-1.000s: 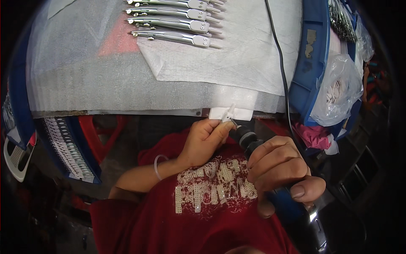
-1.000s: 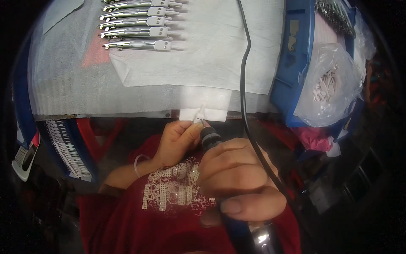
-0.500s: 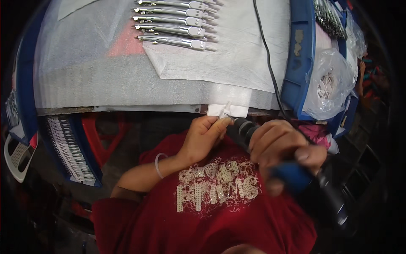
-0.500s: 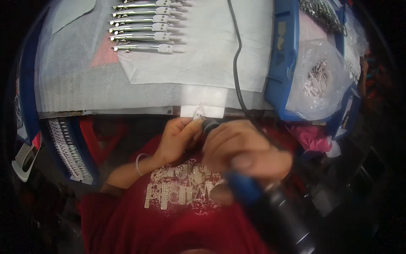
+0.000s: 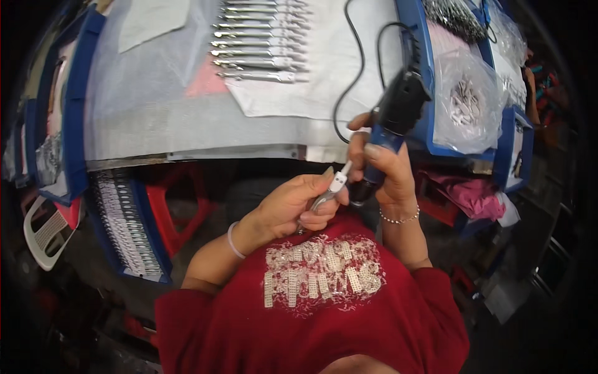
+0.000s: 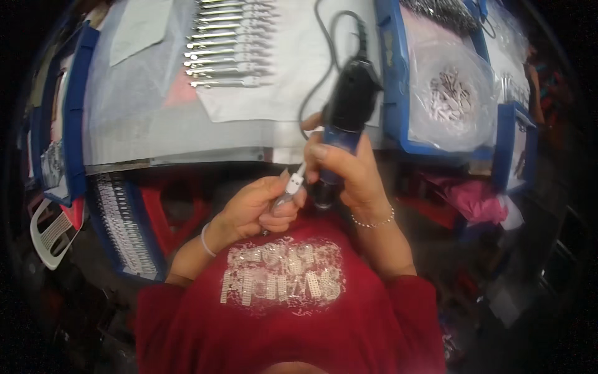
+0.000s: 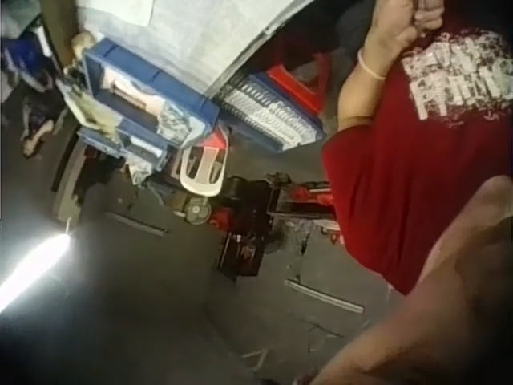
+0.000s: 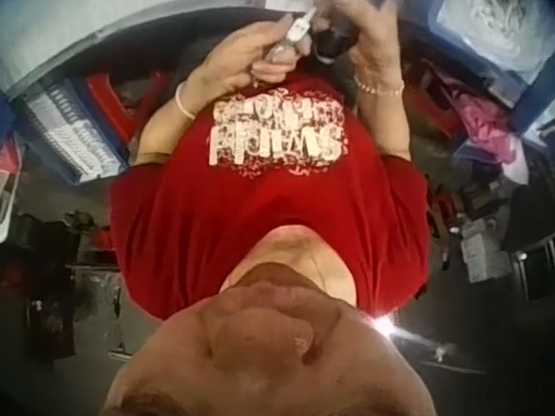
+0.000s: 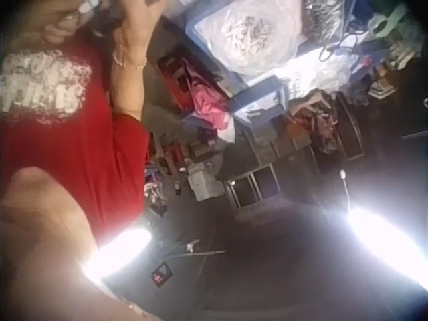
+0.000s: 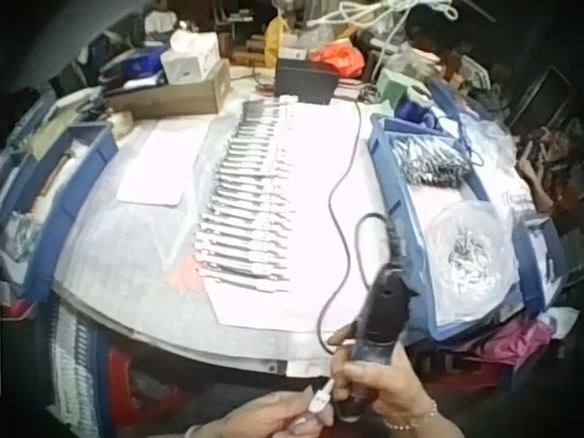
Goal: Assembling small plastic components using an electric screwdriver.
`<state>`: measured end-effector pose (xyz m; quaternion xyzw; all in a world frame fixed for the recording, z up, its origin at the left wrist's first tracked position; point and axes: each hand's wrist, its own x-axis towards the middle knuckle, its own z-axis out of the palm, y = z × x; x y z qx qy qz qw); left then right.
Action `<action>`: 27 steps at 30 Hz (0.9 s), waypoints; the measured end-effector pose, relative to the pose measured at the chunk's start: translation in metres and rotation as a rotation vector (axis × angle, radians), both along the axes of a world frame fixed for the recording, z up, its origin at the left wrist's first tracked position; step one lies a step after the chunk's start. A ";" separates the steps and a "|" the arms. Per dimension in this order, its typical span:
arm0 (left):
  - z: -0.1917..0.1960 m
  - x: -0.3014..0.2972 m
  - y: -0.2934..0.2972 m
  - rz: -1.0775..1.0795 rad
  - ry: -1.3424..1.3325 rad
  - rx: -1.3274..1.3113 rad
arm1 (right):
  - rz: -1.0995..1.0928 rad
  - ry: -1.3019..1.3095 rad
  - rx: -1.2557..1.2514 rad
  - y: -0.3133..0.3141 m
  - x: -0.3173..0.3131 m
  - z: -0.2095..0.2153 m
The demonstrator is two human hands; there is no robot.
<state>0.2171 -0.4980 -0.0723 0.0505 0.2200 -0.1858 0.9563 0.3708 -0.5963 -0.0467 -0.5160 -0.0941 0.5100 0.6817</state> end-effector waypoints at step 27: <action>0.028 0.009 0.365 -0.282 -0.033 2.005 | -0.292 -0.362 0.194 -0.013 0.002 0.052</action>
